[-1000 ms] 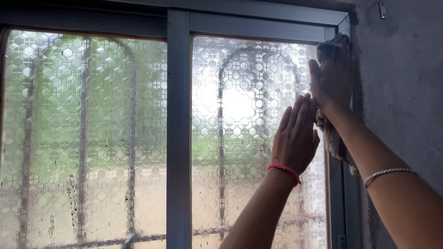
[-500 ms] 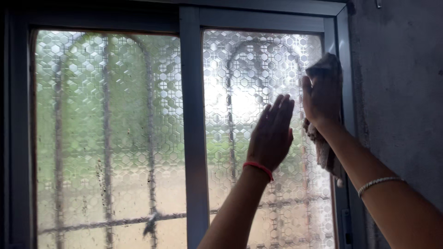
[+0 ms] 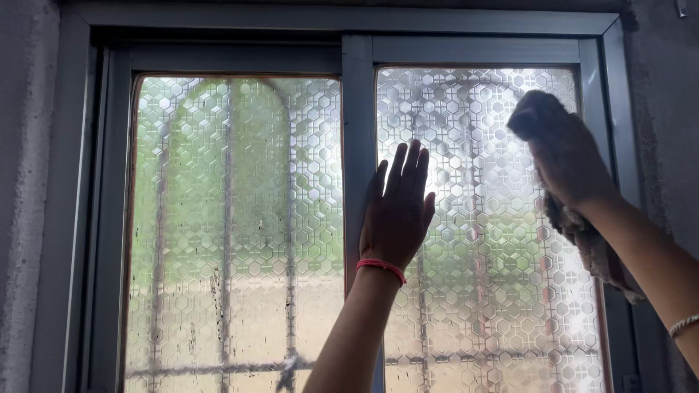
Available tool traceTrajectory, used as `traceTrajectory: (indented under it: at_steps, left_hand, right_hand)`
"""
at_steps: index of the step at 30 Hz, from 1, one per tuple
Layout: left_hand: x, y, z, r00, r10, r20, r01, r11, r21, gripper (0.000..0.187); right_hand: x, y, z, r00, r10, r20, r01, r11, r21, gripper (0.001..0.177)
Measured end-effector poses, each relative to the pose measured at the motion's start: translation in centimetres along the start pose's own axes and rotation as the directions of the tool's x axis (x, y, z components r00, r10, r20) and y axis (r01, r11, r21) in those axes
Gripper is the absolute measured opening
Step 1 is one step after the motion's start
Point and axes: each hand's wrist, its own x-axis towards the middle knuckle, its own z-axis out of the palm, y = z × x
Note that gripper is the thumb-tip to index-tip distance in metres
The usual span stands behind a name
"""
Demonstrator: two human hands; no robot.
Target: The person sprays a cleaning solution onto a glass window and then wipes the glass pane and the window frame with a cloth.
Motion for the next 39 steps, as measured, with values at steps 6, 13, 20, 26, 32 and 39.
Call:
traceTrajectory:
  at_steps: [6,13,20,26,32,39]
  left_hand:
    - [0.0,0.1,-0.1,1.0,-0.015,0.004,0.015,1.0,-0.002,0.066]
    - [-0.1,-0.2,-0.3,1.0,-0.015,-0.008,0.015,0.999,-0.052,0.065]
    - [-0.1,0.1,-0.4,0.999,-0.041,-0.02,0.04,0.998,-0.056,0.066]
    - [-0.4,0.0,-0.3,0.999,-0.039,0.021,0.04,0.995,-0.089,0.066]
    - [-0.2,-0.1,-0.4,0.999,-0.035,0.018,0.038,0.991,-0.132,0.066]
    - [-0.3,-0.3,-0.7,0.991,-0.122,-0.061,0.106,0.97,-0.218,0.061]
  right_hand:
    - [4.2,1.5,5.1,0.91,-0.219,-0.353,-0.084,0.736,-0.672,0.036]
    - [4.1,-6.2,4.6,0.95,-0.218,-0.225,0.187,0.971,-0.15,0.023]
    - [4.7,-3.0,5.4,0.95,-0.007,-0.312,-0.051,0.983,-0.177,0.028]
    - [5.4,-4.7,8.0,0.965,-0.151,-0.214,0.123,0.983,-0.139,0.044]
    - [4.5,-5.1,4.5,0.945,-0.324,-0.049,0.32,0.945,-0.064,0.034]
    - [6.6,-6.7,6.9,0.934,-0.22,-0.283,0.14,0.951,-0.276,0.039]
